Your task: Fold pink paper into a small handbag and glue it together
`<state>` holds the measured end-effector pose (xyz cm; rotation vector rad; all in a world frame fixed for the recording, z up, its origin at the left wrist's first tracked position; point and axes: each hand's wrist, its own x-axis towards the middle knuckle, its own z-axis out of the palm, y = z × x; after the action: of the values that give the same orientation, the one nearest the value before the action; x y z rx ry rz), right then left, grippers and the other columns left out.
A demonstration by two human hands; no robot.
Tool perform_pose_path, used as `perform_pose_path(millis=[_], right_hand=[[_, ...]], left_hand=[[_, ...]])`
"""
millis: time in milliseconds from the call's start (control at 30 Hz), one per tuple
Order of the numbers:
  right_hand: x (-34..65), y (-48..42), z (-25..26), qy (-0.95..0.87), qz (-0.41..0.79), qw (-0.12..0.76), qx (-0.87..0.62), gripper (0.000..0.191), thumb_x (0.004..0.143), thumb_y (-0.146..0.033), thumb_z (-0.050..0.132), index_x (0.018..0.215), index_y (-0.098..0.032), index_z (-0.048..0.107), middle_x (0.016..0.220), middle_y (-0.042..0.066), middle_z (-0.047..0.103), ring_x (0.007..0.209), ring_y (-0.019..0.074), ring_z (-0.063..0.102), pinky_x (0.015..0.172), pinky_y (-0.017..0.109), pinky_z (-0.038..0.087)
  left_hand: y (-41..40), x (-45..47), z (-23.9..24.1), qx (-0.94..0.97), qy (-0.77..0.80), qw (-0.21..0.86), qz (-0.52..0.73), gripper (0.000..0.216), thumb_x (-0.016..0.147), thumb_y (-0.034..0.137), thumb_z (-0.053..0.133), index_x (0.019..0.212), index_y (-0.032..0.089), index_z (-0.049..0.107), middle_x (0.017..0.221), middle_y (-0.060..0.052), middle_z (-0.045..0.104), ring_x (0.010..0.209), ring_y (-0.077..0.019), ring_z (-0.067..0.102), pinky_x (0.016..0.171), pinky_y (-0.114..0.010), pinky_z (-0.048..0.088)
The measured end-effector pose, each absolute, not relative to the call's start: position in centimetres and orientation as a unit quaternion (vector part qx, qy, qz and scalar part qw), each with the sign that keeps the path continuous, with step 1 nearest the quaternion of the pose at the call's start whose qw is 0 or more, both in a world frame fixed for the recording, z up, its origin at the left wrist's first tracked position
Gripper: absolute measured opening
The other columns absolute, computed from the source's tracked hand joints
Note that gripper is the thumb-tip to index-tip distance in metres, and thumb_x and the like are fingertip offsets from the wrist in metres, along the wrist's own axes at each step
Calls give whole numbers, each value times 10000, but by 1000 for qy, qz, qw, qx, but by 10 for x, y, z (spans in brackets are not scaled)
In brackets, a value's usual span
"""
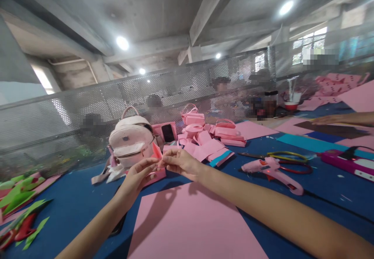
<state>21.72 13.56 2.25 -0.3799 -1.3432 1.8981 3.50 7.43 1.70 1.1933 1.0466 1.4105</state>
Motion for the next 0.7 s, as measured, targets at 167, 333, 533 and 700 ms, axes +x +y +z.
perform_pose_path(millis=[167, 333, 533, 700], right_hand=[[219, 134, 24, -538, 735, 377, -171, 387, 644, -259, 884, 965, -160, 691, 934, 45, 769, 873, 127, 719, 669, 154, 540], [219, 135, 22, -566, 703, 380, -202, 469, 615, -257, 895, 1026, -167, 688, 840, 24, 773, 803, 122, 714, 660, 175, 519], [217, 141, 17, -612, 642, 401, -228, 470, 543, -302, 913, 885, -162, 622, 633, -27, 718, 604, 123, 661, 582, 212, 453], [218, 138, 22, -661, 583, 418, -219, 388, 594, -258, 868, 858, -174, 597, 573, -39, 695, 564, 139, 642, 542, 215, 398]], left_hand=[[73, 37, 17, 512, 431, 476, 571, 423, 629, 425, 866, 939, 167, 739, 934, -71, 755, 807, -162, 714, 689, -206, 553], [66, 39, 24, 560, 429, 457, 541, 421, 707, 406, 824, 1047, 167, 757, 1053, -97, 762, 980, -214, 706, 784, -216, 554], [58, 51, 27, 622, 394, 462, 494, 451, 749, 427, 781, 1129, 188, 742, 1176, -99, 726, 1137, -306, 651, 900, -329, 564], [55, 54, 25, 662, 395, 384, 509, 357, 846, 338, 687, 1183, 226, 713, 1202, -67, 713, 1067, -264, 694, 899, -345, 577]])
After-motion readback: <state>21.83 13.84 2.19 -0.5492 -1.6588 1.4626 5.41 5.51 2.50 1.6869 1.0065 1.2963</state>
